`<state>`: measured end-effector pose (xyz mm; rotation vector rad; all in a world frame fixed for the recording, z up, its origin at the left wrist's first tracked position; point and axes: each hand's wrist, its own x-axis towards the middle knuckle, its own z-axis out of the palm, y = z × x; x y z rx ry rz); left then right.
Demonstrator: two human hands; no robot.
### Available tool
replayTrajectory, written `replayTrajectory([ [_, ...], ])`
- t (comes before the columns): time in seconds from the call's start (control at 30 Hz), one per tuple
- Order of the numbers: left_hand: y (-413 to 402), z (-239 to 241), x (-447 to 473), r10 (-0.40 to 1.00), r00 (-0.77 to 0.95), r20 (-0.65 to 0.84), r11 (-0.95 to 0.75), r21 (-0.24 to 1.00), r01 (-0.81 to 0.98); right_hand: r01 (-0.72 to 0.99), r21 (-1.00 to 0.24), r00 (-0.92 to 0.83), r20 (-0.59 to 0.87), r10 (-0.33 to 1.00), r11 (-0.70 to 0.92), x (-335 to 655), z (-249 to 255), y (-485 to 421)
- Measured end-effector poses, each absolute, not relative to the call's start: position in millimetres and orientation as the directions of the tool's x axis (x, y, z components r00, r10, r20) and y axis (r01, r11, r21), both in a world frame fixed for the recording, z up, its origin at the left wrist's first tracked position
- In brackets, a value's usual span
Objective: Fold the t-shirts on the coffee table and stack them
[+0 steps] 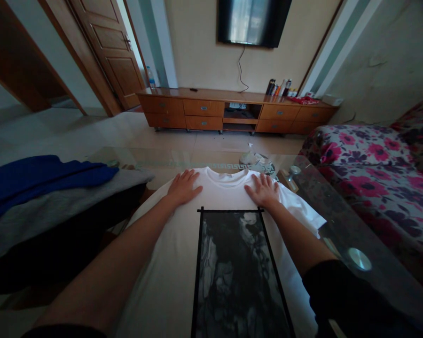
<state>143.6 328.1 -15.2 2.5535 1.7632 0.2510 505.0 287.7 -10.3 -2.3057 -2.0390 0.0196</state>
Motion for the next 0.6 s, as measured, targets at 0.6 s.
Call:
replayTrajectory([
  [0.6, 266, -10, 183, 0.945, 0.271, 0.185, -0.301, 0.163, 0.94, 0.991, -0.109, -0.081, -0.024, 0.996, 0.078, 432, 3, 306],
])
